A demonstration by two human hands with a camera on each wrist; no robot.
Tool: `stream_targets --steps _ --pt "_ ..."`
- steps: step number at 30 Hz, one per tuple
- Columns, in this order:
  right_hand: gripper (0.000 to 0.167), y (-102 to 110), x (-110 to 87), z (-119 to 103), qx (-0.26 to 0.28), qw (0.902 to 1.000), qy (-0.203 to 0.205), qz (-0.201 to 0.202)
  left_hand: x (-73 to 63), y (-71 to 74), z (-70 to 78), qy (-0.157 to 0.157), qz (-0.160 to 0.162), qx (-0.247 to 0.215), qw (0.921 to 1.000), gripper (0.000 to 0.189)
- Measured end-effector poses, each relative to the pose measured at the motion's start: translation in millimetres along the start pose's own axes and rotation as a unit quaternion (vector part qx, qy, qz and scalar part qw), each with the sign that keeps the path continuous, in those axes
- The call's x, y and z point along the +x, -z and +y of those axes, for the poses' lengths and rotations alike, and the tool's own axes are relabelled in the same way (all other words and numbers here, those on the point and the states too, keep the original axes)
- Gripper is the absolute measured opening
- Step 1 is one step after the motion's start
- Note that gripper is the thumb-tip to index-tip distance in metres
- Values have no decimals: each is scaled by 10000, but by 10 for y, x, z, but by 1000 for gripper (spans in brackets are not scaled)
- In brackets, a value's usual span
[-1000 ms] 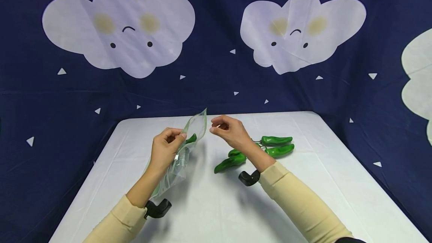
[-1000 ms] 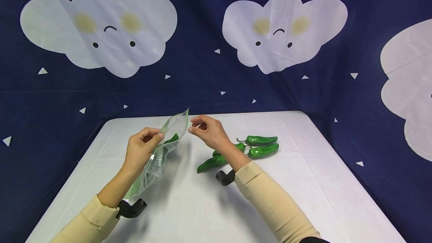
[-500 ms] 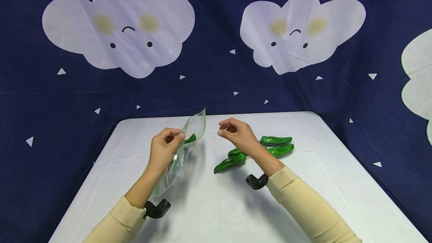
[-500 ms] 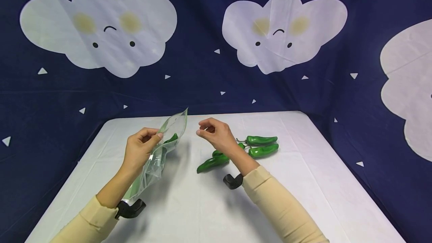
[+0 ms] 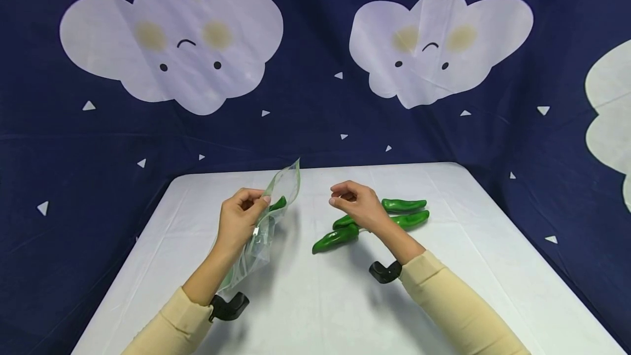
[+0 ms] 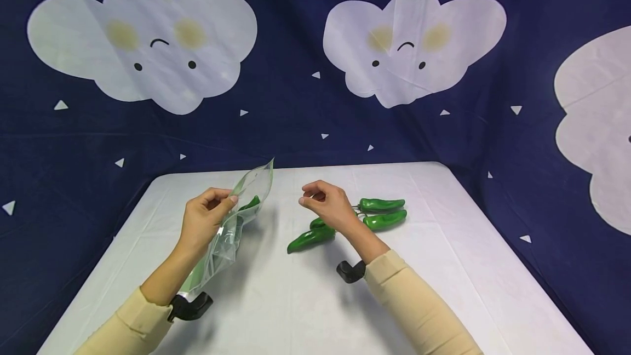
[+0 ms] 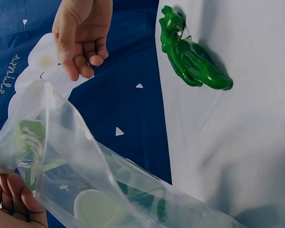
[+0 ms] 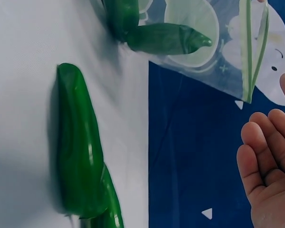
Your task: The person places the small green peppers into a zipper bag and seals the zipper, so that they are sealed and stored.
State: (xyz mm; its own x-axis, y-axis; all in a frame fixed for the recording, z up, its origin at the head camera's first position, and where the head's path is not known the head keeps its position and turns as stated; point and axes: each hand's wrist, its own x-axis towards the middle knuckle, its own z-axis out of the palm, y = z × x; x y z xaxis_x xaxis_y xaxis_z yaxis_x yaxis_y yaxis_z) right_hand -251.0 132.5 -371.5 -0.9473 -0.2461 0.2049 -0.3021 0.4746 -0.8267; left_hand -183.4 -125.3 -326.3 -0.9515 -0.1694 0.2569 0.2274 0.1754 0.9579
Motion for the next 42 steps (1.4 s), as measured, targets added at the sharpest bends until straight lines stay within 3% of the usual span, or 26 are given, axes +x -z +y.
stream_targets --steps 6,13,17,42 --pt "29 32 -57 134 -128 9998 -93 -77 2 2 4 10 11 -20 10000 13" --pt "29 -6 -144 294 -244 9992 -217 -246 106 0 -249 -52 42 -61 10000 13" --pt "29 -35 -178 361 -275 9992 -168 -241 122 -2 -307 -169 48 -21 9998 14" --pt "37 -97 -248 674 -533 9954 -543 -579 104 10 -298 -188 43 -28 9998 14"
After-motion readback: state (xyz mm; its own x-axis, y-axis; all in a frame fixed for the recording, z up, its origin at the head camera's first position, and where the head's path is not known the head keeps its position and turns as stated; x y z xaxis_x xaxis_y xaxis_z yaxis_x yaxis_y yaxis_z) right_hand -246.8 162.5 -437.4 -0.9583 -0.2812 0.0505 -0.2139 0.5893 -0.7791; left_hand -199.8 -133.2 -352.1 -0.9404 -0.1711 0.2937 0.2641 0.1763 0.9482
